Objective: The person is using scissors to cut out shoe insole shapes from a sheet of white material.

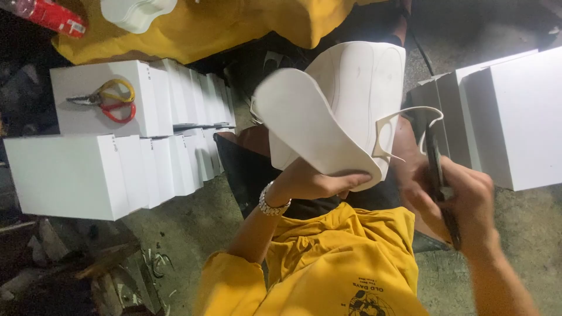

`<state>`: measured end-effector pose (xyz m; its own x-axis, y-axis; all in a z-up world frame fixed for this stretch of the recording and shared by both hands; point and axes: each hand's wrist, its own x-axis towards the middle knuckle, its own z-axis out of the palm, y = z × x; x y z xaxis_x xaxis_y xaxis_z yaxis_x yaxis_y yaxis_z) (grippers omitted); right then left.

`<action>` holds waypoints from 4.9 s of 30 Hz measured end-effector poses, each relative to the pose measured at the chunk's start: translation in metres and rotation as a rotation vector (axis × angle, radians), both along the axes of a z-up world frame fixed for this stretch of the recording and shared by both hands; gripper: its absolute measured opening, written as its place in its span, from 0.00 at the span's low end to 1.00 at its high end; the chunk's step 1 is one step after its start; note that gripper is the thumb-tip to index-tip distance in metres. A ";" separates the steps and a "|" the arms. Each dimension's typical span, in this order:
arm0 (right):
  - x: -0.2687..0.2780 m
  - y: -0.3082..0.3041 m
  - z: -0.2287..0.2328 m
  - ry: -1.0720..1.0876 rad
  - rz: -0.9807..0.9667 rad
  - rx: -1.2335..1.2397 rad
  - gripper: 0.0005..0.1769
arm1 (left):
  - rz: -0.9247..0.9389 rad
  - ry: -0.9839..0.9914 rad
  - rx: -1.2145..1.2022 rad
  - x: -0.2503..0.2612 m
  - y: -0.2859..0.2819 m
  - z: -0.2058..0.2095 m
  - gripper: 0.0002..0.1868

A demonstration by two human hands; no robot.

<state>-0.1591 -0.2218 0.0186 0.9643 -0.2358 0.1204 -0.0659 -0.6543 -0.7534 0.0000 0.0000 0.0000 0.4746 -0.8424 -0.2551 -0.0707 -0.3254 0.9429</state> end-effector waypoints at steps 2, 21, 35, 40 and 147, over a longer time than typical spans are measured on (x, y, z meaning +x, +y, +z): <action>0.013 0.014 -0.003 0.069 -0.024 0.125 0.14 | -0.057 0.021 -0.063 0.000 -0.010 0.000 0.35; 0.039 0.028 -0.032 0.394 -0.390 0.638 0.12 | 0.672 -0.303 -0.320 0.213 -0.124 -0.040 0.39; -0.002 0.031 -0.072 0.455 -0.387 0.772 0.22 | 0.627 -1.306 0.155 0.294 -0.211 -0.117 0.54; -0.019 0.042 -0.065 0.603 -0.482 0.906 0.29 | 0.312 -0.912 -0.016 0.093 -0.085 -0.059 0.50; 0.000 0.067 -0.074 0.331 -0.259 0.464 0.22 | 0.784 -0.264 -0.055 -0.131 -0.042 -0.189 0.25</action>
<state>-0.1592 -0.1553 -0.0555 0.8378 -0.4227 -0.3456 -0.4566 -0.1955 -0.8679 -0.1305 -0.0422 -0.1893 0.9680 -0.2499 -0.0213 -0.0635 -0.3262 0.9432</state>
